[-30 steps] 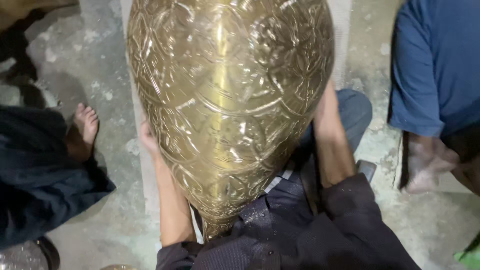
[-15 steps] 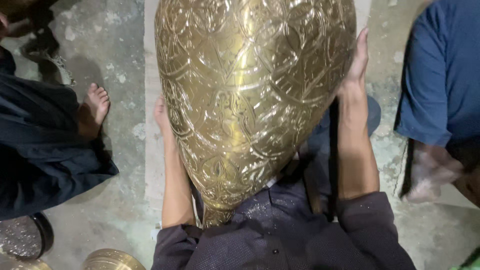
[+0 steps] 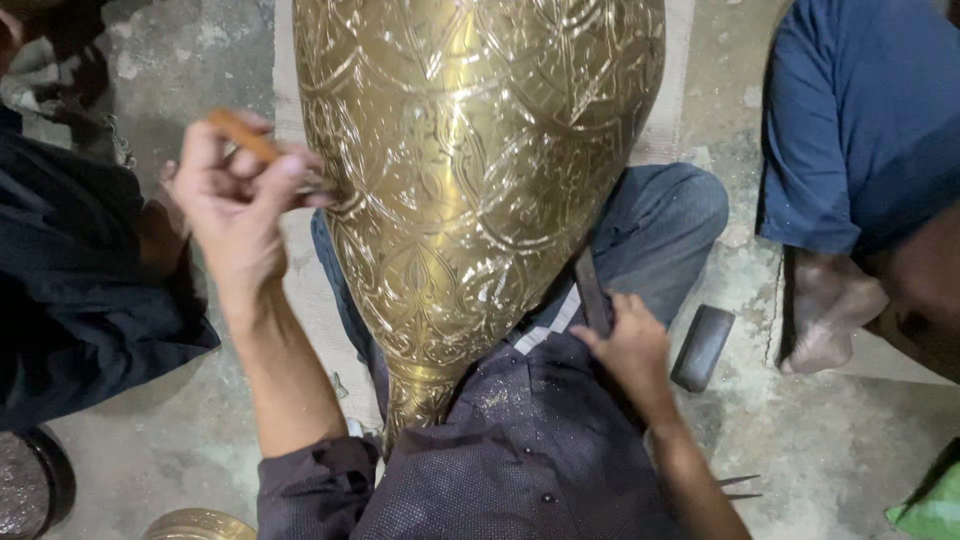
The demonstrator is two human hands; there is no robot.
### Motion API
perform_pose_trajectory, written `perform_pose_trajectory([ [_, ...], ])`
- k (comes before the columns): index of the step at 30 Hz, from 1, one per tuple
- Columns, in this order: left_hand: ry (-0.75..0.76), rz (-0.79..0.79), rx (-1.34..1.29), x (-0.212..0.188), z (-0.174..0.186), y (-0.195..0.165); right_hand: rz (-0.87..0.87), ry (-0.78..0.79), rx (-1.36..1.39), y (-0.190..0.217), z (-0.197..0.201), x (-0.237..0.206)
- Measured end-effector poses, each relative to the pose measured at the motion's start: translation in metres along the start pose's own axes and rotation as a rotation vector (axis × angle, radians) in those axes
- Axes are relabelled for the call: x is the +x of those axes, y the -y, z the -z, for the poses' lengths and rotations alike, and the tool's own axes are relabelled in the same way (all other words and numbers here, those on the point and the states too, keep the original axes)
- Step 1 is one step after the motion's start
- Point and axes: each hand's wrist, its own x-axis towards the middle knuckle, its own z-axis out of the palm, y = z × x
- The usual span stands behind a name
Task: The person sits on the floor with a large brass vase held between their legs and chisels decorative patterns into its surface. They hold a punch against the metal with one hand and strike it with a wooden mallet in the other, repositioning the punch repeatedly to work different areas of the pattern.
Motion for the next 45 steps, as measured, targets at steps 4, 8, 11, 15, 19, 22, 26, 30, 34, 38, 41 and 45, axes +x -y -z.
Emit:
perform_pose_trajectory([
  [4,0.182,0.060,-0.084,0.006,-0.032,0.001,0.056,-0.001,0.014,-0.020,-0.019,-0.002],
  [8,0.324,-0.012,-0.131,0.021,-0.064,0.007,-0.282,0.151,0.680,-0.059,-0.010,0.004],
  [11,0.378,-0.106,0.026,0.031,-0.080,0.009,-0.292,0.042,0.893,-0.085,0.004,0.000],
  [15,0.455,-0.076,0.034,0.049,-0.103,0.010,-0.096,0.077,1.439,-0.091,0.012,0.005],
  [19,0.583,-0.229,0.231,0.065,-0.121,0.015,-0.190,0.188,1.110,-0.091,0.008,0.022],
  [22,0.662,-0.347,0.352,0.067,-0.118,0.019,0.108,-0.049,0.806,-0.100,0.015,0.031],
  [26,0.694,-0.402,0.433,0.065,-0.111,0.023,0.141,-0.130,0.571,-0.109,0.031,0.043],
  [30,0.731,-0.429,0.412,0.064,-0.111,0.025,0.151,-0.131,0.211,-0.105,0.049,0.052],
  [34,0.742,-0.399,0.448,0.065,-0.111,0.026,0.251,-0.113,0.163,-0.079,0.062,0.061],
  [38,0.725,-0.398,0.388,0.062,-0.111,0.029,0.325,-0.109,-0.033,-0.061,0.092,0.073],
  [41,0.724,-0.390,0.395,0.060,-0.111,0.032,0.369,-0.141,-0.222,-0.084,0.118,0.070],
  [45,0.719,-0.382,0.391,0.058,-0.110,0.034,0.442,-0.099,-0.271,-0.162,0.103,0.074],
])
